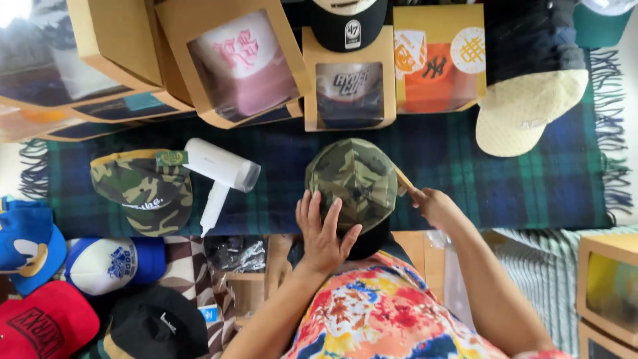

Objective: Brushing a camouflage baseball cap with a wooden brush to remove dust or lint.

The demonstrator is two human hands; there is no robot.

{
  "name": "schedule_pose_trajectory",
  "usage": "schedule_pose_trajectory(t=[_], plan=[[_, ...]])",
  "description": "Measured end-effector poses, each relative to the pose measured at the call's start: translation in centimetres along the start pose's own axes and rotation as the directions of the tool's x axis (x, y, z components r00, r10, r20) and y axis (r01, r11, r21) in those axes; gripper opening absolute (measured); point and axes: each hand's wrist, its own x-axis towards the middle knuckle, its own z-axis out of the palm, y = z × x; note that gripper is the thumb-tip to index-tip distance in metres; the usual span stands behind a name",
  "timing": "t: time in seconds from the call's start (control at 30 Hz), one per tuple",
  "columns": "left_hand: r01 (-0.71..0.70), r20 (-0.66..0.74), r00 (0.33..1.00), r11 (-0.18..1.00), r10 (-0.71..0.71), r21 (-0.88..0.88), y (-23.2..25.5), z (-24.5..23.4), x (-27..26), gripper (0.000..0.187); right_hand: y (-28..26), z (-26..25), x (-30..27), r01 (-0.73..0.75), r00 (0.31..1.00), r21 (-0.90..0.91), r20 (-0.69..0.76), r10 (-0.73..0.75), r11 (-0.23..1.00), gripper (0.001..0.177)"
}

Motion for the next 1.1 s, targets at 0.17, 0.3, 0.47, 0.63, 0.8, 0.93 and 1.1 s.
schedule_pose_trajectory(t=[0.17, 0.3, 0.47, 0.63, 0.8, 0.93, 1.1], plan=[[0.153, 0.102, 0.986, 0.958, -0.132, -0.242, 4.4, -3.7, 5.8, 0.040, -12.1, -5.9, -7.1, -0.271, 0.809, 0.651, -0.245, 0.535, 0.709, 0.031], [0.639, 0.460, 0.767, 0.477, -0.446, -0.603, 8.9, -3.3, 7.3, 0.065, -19.7, -6.2, -8.4, 0.248, 0.800, 0.568, -0.577, 0.165, 0.785, 0.034], [0.730, 0.437, 0.679, 0.484, -0.589, -0.482, 4.2, -3.9, 9.5, 0.048, -20.7, -8.1, -6.6, 0.563, 0.641, 0.140, -0.696, -0.323, 0.815, 0.047], [0.633, 0.541, 0.739, 0.689, -0.401, -0.354, 1.4, -6.6, 13.2, 0.028, -18.4, -5.8, -5.6, 0.518, 0.534, -0.116, -0.730, -0.426, 0.848, 0.040], [0.212, 0.644, 0.705, 0.955, -0.298, 0.209, -8.5, -1.5, 11.9, 0.046, -18.3, -4.7, -4.9, 0.528, 0.464, -0.120, -0.788, -0.403, 0.841, 0.029], [0.214, 0.689, 0.621, 0.926, -0.374, 0.310, -8.5, -3.5, 12.8, 0.047, -18.9, -4.8, -5.1, 0.531, 0.466, -0.106, -0.792, -0.394, 0.841, 0.027], [0.085, 0.775, 0.631, 0.996, -0.026, -0.036, -0.9, -2.0, 17.6, 0.043, -18.7, -4.3, -4.9, 0.530, 0.429, -0.155, -0.799, -0.422, 0.833, 0.026]])
